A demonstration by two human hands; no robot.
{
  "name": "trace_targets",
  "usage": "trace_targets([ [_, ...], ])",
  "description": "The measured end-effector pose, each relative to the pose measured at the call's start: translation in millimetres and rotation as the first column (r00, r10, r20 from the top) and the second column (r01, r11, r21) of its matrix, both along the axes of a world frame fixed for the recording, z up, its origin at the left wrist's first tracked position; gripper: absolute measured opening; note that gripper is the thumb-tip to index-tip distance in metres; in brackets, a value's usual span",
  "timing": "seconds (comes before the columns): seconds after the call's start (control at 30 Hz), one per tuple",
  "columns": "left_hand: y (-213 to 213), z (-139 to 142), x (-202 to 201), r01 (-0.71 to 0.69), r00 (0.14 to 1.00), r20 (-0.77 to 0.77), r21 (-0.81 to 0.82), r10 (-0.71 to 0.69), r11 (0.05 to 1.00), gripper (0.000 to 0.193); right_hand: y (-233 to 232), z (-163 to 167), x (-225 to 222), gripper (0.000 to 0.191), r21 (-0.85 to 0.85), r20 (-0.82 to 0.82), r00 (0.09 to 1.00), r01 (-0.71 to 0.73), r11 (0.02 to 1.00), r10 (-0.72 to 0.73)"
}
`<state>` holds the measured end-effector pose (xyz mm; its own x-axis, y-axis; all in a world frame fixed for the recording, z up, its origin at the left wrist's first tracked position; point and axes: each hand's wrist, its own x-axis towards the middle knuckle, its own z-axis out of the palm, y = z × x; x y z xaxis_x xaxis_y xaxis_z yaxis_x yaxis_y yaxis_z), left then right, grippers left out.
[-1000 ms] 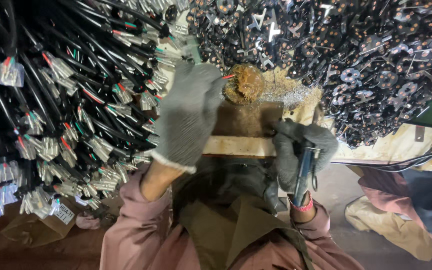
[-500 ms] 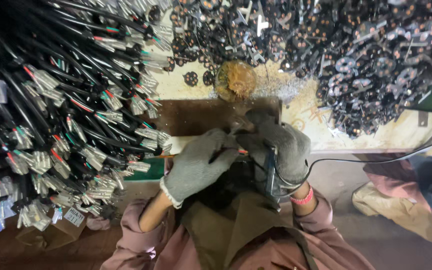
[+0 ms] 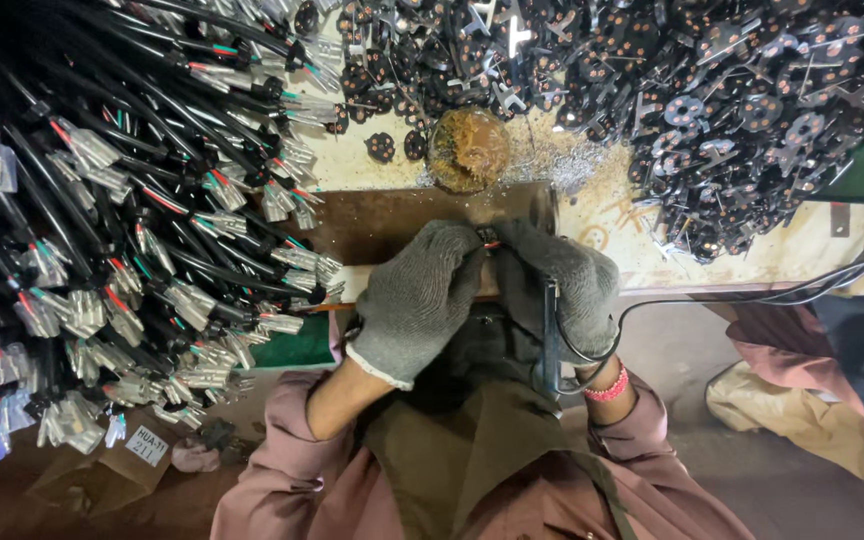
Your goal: The person solders wire ends to small electrical components at a workbench. They hold a component in one gloved hand, position the stripped wire against its terminal, apply a soldering iron with solder to the joint, dip the finished joint into a flux container, and set the completed assembly aside before starting the next one.
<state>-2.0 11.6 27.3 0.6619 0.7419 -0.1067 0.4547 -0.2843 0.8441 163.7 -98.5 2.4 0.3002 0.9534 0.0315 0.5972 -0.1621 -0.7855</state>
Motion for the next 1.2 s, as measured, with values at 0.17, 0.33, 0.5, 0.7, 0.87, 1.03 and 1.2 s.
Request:
trace_targets([
  [0.17,1.6,-0.3,-7.7,0.231,0.946,0.269,-0.178,-0.178,0.957,0.018,-3.7,-8.3,-2.1,0.023,-0.149,-0.492,0.823,0.239,0.959,-0.282],
  [0.33,17.0,-3.6,-2.2,0.171,0.982,-0.095,0.108,-0.161,0.979,0.024,10.7,18.3,-3.2,0.032,-0.354,-0.058,0.996,0.037,0.935,-0.062],
  [0.5,18.4,-8.8,0.8,0.155,0.984,-0.117,0.162,-0.137,0.975,0.028,33.7,38.2,1.9,0.037,-0.236,-0.122,0.992,0.007,0.972,-0.037],
  [0.7,15.3,-16.9,2.2,0.145,0.983,-0.146,0.246,-0.111,0.958,0.018,23.9,25.7,-2.2,0.033,-0.22,-0.103,0.99,0.073,0.973,-0.097],
  [0.87,13.6,-16.9,3.0,0.141,0.974,-0.202,0.201,-0.1,0.969,0.011,-16.2,-0.7,3.2,0.025,-0.196,0.116,0.993,0.028,0.98,-0.005],
  [1.03,13.6,-16.7,3.9,0.101,0.992,-0.109,0.32,-0.07,0.942,0.015,-42.3,-18.8,10.7,0.026,-0.062,0.11,0.991,-0.074,0.995,0.08],
  [1.2,14.4,-15.9,5.2,0.14,0.982,-0.16,0.267,-0.1,0.953,0.014,-38.4,-18.8,17.1,0.035,0.066,-0.04,0.988,-0.144,0.987,0.147],
])
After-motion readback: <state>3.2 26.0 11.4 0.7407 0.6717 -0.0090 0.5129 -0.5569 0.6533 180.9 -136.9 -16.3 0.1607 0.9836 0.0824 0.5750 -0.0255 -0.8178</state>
